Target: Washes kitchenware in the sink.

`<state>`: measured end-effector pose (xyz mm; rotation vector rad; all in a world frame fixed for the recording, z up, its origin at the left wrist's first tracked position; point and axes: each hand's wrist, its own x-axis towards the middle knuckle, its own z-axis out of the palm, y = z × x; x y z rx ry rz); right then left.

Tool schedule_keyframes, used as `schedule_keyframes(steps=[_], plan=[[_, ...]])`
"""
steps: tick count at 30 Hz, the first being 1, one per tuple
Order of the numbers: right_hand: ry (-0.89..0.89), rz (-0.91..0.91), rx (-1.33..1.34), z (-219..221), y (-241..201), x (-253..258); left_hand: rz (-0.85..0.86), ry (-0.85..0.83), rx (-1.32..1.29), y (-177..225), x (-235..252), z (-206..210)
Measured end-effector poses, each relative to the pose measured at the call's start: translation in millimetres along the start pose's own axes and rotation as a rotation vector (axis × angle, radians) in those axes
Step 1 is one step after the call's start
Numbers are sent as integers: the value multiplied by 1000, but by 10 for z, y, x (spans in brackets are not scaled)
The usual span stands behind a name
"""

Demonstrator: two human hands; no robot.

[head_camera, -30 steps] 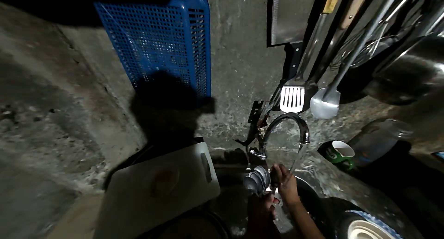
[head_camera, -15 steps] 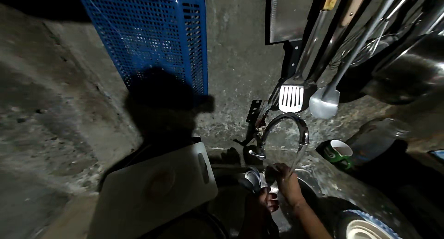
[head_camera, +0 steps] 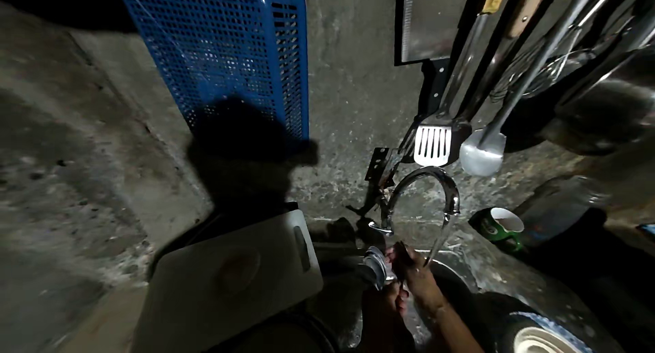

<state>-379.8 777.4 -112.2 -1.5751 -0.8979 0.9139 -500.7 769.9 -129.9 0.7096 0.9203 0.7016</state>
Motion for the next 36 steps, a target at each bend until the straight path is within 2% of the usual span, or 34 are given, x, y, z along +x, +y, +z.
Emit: schedule_keyframes(steps=[2, 4, 6, 9, 12, 15, 18, 20, 23, 26, 28, 29, 31, 33, 34, 36], plan=[[-92, 34, -27, -107, -29, 26, -2, -26, 37, -58, 40, -69], [-59, 80, -47, -217, -67, 73, 33, -49, 104, -99, 79, -98], [-4, 101, -86, -251, -162, 99, -25, -62, 77, 1, 28, -55], [-104, 48, -156, -241, -260, 41, -116, -110, 64, 73, -19, -44], [-154, -6, -188, -212, -263, 22, -107, -121, 71, 72, -20, -20], [6, -80, -326, -209, -217, 42, -101, -115, 82, 75, -35, -41], [222, -67, -310, -185, -208, 11, -112, -85, -35, 50, -19, -35], [237, -68, -269, -114, -159, -31, -91, -86, -41, 24, 17, -54], [106, -41, -208, -41, -53, -59, -65, -76, 35, 11, -23, -63], [218, -16, -255, -21, -33, -6, -94, -66, 71, 33, -129, -20], [332, -3, -154, 61, -13, -14, -100, -51, 74, 10, -133, 10], [316, -22, -148, 79, -1, -24, -101, -38, 81, 17, -131, 19], [200, -108, -328, 45, 4, -13, -91, -46, 94, 21, -139, -30], [137, -97, -445, -42, -64, 21, -61, -69, 81, -6, -140, -89], [160, -75, -383, -61, -37, 39, -55, -74, 82, -13, -141, -100], [258, -12, -77, 2, 8, 7, -66, -74, 90, 16, -116, -62]])
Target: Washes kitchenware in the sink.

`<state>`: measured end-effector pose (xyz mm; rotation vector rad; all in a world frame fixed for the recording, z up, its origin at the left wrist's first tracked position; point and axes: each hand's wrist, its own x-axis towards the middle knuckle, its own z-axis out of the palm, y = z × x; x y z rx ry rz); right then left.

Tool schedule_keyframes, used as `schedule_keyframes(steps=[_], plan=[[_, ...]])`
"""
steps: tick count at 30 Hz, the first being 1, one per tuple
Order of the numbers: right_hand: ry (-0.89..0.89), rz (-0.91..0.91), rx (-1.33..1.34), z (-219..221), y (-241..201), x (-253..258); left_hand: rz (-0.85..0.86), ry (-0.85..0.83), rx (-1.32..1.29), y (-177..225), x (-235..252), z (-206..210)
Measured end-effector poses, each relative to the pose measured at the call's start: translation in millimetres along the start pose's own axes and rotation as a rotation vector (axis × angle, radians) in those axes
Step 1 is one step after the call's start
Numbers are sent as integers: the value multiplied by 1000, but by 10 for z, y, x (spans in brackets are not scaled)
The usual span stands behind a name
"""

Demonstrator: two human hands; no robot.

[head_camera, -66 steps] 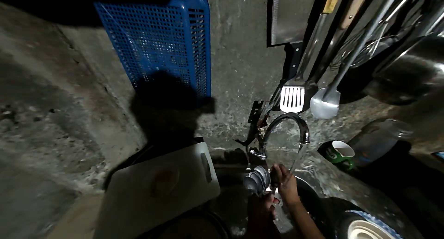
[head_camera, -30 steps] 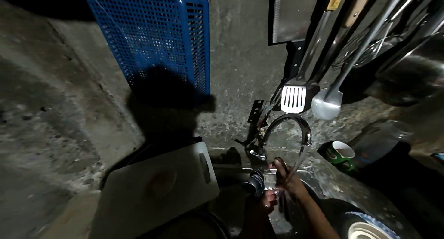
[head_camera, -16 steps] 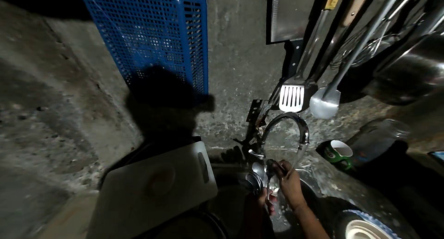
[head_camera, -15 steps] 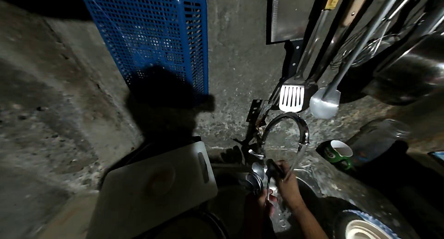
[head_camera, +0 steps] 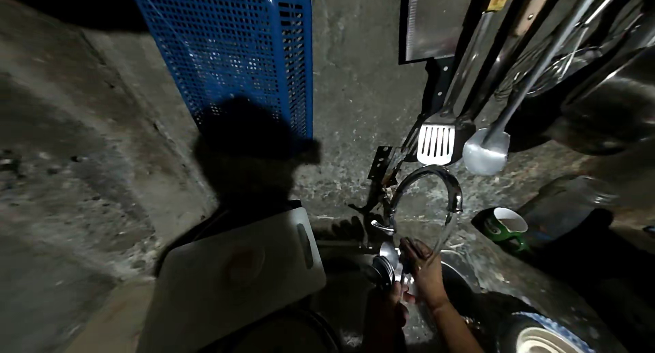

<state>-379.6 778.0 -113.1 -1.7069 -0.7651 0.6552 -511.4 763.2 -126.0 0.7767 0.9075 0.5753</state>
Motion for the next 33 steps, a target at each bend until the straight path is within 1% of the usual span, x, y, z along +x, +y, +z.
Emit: schedule_keyframes(steps=[1, 3, 5, 7, 8, 10, 11, 12, 13, 14, 15, 16, 17, 18, 20, 21, 23, 24, 26, 27, 29, 30, 32, 33], plan=[[7, 83, 125, 32, -29, -56, -6, 13, -1, 29, 25, 20], [-62, 194, 160, 23, -104, -125, -20, 30, -4, 20, 107, 0], [-125, 160, 127, -95, -140, -77, -14, 26, 35, -116, 235, -86], [-99, 69, 142, -154, -154, 38, -2, -21, 63, -165, 259, -132], [-112, 46, 105, -166, -177, 64, -19, -46, 55, -130, 222, -116], [-250, 41, -22, -203, -217, 38, -74, -80, 24, -7, 94, -46], [-283, 46, -75, -203, -194, 25, -80, -89, 20, 28, 46, -21], [-266, 70, -126, -193, -172, 18, -63, -97, 24, 38, 23, -16], [-213, 93, -148, -192, -140, 16, -39, -89, 35, 59, 0, -20], [-138, 127, -112, -196, -134, 2, -15, -75, 54, 81, -5, -27], [-71, 158, -15, -178, -136, -25, 7, -58, 61, 90, 10, -32], [-48, 193, 91, -147, -142, -62, 13, -42, 52, 95, 22, -34], [-59, 208, 154, -115, -143, -94, 9, -28, 35, 99, 20, -23], [-78, 185, 166, -91, -132, -100, 5, -16, 18, 91, 20, -4], [-113, 110, 49, -104, -82, -8, -12, 6, -18, 52, 7, 20], [-91, 108, 20, -97, -78, 37, -31, 18, -29, 47, -12, 33], [-26, 122, 93, -37, -109, 58, -27, 23, -39, 58, -2, 58], [-47, 148, 163, -4, -139, 23, -18, 15, -47, 66, 7, 63], [-194, 233, 285, 18, -167, -35, -20, 13, -80, 102, 6, 47], [-260, 240, 283, -2, -169, -25, -29, 13, -103, 116, 0, 28], [-343, 172, 184, -100, -147, 46, -34, -4, -110, 83, -6, -34], [-343, 147, 151, -142, -145, 92, -25, -20, -73, 48, 7, -67], [-339, 187, 102, -192, -204, 122, -47, -81, -58, -9, 82, -97], [-371, 199, 89, -209, -249, 104, -72, -95, -72, -9, 123, -88]])
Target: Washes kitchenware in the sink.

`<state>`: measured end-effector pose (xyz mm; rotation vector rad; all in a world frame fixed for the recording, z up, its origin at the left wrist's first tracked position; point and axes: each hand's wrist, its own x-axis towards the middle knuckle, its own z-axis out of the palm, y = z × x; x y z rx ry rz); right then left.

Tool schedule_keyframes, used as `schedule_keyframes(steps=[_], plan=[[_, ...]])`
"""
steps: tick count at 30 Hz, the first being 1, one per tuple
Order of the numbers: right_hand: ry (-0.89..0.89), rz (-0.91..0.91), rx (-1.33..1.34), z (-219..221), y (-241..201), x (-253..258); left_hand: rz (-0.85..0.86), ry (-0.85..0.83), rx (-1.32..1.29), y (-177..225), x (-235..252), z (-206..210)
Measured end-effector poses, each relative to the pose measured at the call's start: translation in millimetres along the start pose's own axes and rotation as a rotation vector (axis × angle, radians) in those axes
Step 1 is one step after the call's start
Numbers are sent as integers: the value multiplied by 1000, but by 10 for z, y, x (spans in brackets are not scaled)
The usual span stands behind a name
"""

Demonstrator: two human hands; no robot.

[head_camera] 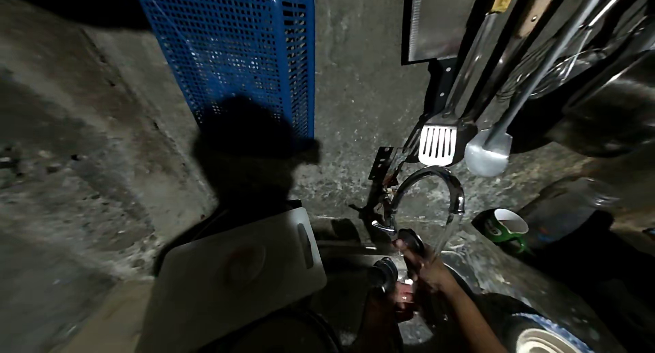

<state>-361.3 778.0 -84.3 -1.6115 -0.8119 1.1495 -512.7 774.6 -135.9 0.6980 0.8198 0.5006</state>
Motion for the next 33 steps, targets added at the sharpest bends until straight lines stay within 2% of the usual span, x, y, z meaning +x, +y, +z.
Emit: schedule_keyframes(steps=[4, 8, 10, 13, 16, 21, 23, 26, 30, 33], plan=[[-124, -29, -68, 8, -55, -114, -3, -88, -52, 61, 36, 17], [28, -108, -503, 17, -130, -141, -36, -63, -6, 60, 47, 55], [147, -101, -589, 37, -192, -179, 11, 13, 38, 6, 76, 93], [255, -115, -444, 31, -114, -164, 49, 116, 24, 27, 3, 140], [306, -200, -210, -3, 8, -126, 44, 127, -47, 66, -59, 170], [156, -163, -322, -10, 28, -150, -1, 132, -38, 67, -76, 140], [125, -126, -382, 30, 38, -155, -35, 84, -36, 32, -50, 128], [178, -98, -439, 51, 30, -143, -15, 69, -72, 14, -36, 138], [404, -191, -334, 74, 146, -122, 52, 155, -206, 85, -32, 230], [344, -142, -265, 132, 163, -159, 148, 165, -148, 88, -9, 207]])
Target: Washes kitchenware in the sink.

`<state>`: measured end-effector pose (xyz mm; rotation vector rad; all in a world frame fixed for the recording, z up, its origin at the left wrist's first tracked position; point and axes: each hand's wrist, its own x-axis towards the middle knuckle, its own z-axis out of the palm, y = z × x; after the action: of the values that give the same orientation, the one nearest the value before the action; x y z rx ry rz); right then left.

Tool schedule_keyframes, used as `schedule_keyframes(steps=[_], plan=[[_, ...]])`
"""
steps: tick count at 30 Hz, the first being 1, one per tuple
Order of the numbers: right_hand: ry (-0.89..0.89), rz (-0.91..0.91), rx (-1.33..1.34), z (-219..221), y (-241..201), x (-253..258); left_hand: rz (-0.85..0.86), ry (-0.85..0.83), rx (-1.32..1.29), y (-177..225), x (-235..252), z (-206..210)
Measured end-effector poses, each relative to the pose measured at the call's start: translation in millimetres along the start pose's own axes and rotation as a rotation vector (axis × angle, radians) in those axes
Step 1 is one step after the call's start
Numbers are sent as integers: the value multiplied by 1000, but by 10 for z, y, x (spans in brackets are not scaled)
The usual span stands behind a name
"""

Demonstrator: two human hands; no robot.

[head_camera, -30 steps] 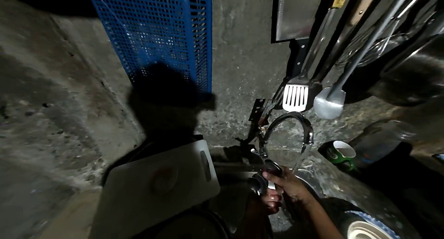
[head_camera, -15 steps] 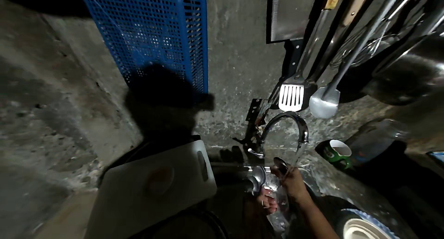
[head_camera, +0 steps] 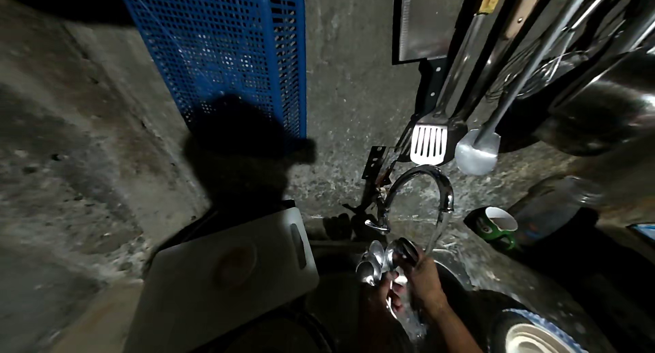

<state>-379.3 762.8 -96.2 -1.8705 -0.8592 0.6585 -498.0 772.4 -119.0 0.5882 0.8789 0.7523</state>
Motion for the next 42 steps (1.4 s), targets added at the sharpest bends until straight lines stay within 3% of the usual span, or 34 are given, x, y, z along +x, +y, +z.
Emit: schedule_keyframes(steps=[2, 6, 10, 14, 17, 20, 24, 28, 32, 38, 42], plan=[[-16, 63, 28, 50, 54, 25, -4, 0, 54, 5, -30, -7], [168, 131, 194, 142, 124, 133, -76, -51, 125, -47, -85, -9], [28, 68, 268, 195, 64, 57, -96, -60, 69, -59, -76, 3], [132, 140, 448, 233, 32, 119, -83, -111, 78, -32, -63, -19], [-48, 165, 563, 208, 39, 100, -82, -87, 129, -3, -60, -77], [-81, 197, 485, 120, -43, 151, -60, -88, 129, -48, -58, -170], [70, 209, 366, 168, -50, 182, -93, -41, 231, 9, -84, -62], [-182, 183, 452, 105, 47, 109, -52, -14, 200, -36, -22, -170], [-175, 151, 517, 57, 77, 142, -79, -81, 99, -53, 44, -170], [-275, 95, 264, -12, -31, 86, -194, -99, 163, 52, -9, -96], [-17, 51, 283, 34, 84, 115, -100, -28, 256, 73, -61, -122]])
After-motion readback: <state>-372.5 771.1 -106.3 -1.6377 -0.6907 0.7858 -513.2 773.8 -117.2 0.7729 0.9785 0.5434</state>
